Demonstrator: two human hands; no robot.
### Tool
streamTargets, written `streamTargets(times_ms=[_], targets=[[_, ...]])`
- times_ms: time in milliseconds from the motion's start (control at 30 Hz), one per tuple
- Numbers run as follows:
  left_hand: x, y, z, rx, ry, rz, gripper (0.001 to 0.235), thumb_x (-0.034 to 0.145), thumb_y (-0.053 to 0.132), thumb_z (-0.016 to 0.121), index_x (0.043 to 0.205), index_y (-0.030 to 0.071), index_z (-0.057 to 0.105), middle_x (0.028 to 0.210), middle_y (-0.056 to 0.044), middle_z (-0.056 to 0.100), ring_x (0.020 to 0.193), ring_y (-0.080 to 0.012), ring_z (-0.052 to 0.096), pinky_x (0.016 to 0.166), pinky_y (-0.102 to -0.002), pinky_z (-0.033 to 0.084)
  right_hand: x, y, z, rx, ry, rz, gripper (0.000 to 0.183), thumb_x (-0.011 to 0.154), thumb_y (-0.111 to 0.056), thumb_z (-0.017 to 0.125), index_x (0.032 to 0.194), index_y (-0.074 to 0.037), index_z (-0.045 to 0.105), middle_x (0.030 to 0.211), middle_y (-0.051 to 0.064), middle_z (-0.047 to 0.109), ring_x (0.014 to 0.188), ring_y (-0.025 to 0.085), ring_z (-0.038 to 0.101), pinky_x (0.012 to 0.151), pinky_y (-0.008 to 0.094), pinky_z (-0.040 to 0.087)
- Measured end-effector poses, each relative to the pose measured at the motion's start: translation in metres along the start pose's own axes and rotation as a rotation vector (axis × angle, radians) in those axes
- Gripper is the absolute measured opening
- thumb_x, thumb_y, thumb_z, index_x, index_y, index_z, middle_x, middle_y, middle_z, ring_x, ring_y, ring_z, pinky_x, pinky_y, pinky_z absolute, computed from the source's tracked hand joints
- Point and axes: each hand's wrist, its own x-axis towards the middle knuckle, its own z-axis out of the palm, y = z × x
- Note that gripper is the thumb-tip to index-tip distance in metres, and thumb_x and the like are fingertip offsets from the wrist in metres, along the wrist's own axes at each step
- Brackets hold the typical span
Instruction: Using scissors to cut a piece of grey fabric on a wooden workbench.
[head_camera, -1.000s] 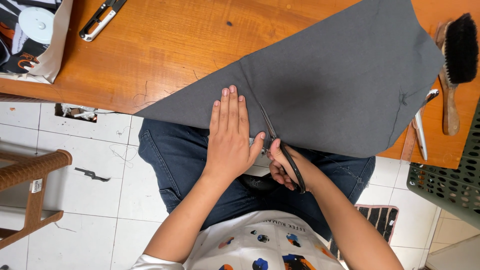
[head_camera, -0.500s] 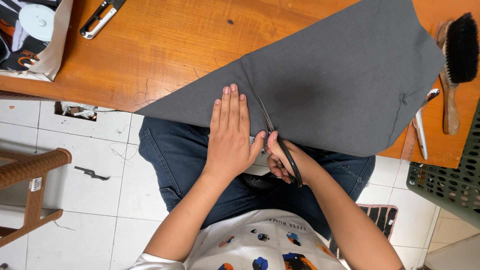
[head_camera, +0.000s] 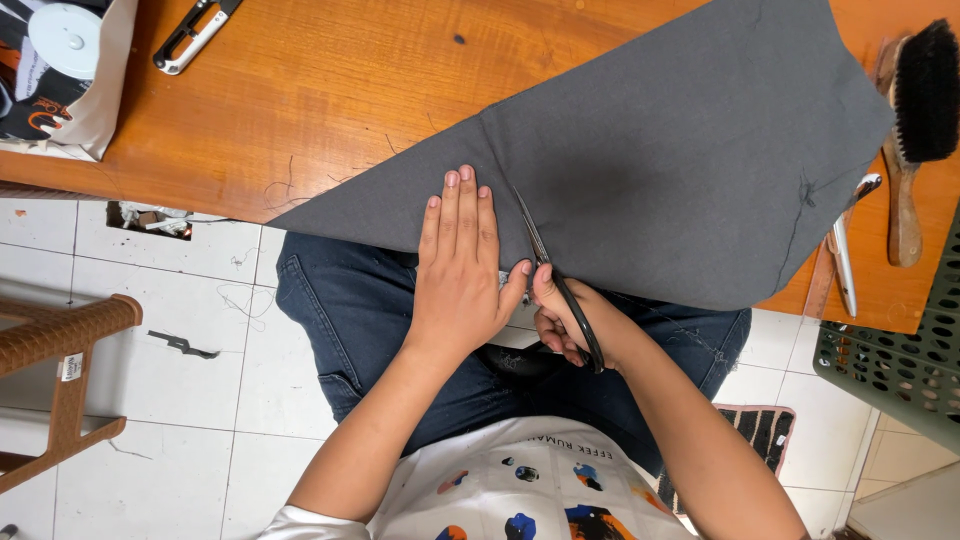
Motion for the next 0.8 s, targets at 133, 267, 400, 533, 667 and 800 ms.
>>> streamTargets(times_ms=[133,267,400,533,667,800], targets=[[0.000,0.000,-0.001,-0.004,-0.004,-0.001,0.067,0.085,0.033,0.046,0.128,-0.015,0.027,0.136,-0.032,0.017,0.130,-0.0399,0.013,0.106,-0.047,0.005,0.002,0.002,-0.001,-0.012,0.014,0.033,0.068,0.084,-0.059,0.029,0.084,0.004,0.056,0.040,0.013,0.044,0.026,0.014,0.035,0.020,0.022,0.034],[0.000,0.000,0.000,0.000,-0.001,0.001,0.067,0.085,0.033,0.046,0.127,-0.015,0.027,0.136,-0.032,0.017,0.130,-0.0396,0.013,0.106,-0.047,0.005,0.001,0.001,-0.001,-0.028,0.018,0.029,0.068,0.084,-0.059,0.029,0.083,0.004,0.056,0.040,0.014,0.045,0.028,0.014,0.037,0.021,0.023,0.036],[0.000,0.000,0.001,0.013,0.006,0.005,0.067,0.085,0.033,0.047,0.127,-0.014,0.027,0.136,-0.033,0.018,0.130,-0.0398,0.014,0.106,-0.048,0.005,0.001,0.000,-0.001,-0.022,0.019,0.038,0.066,0.084,-0.059,0.031,0.084,0.003,0.054,0.041,0.014,0.045,0.029,0.014,0.037,0.021,0.023,0.036],[-0.001,0.001,-0.001,0.011,0.001,0.003,0.066,0.085,0.033,0.046,0.127,-0.014,0.027,0.135,-0.033,0.019,0.130,-0.0400,0.014,0.106,-0.048,0.005,-0.004,-0.001,0.000,-0.051,0.013,0.000,0.068,0.085,-0.060,0.025,0.083,0.002,0.053,0.040,0.011,0.045,0.027,0.013,0.037,0.022,0.022,0.035],[-0.001,0.000,-0.001,0.017,0.014,0.003,0.066,0.086,0.034,0.044,0.128,-0.014,0.027,0.135,-0.033,0.019,0.130,-0.0400,0.014,0.106,-0.048,0.006,-0.002,0.019,-0.005,-0.029,0.021,-0.007,0.068,0.084,-0.061,0.024,0.086,0.001,0.050,0.040,0.011,0.044,0.029,0.012,0.037,0.022,0.022,0.036],[-0.002,0.000,-0.001,0.024,0.015,0.003,0.066,0.085,0.034,0.043,0.127,-0.014,0.027,0.135,-0.032,0.019,0.130,-0.0396,0.014,0.106,-0.048,0.006,-0.002,0.022,-0.007,-0.073,0.016,-0.019,0.069,0.084,-0.062,0.021,0.086,0.001,0.050,0.040,0.011,0.045,0.029,0.013,0.039,0.022,0.021,0.036]])
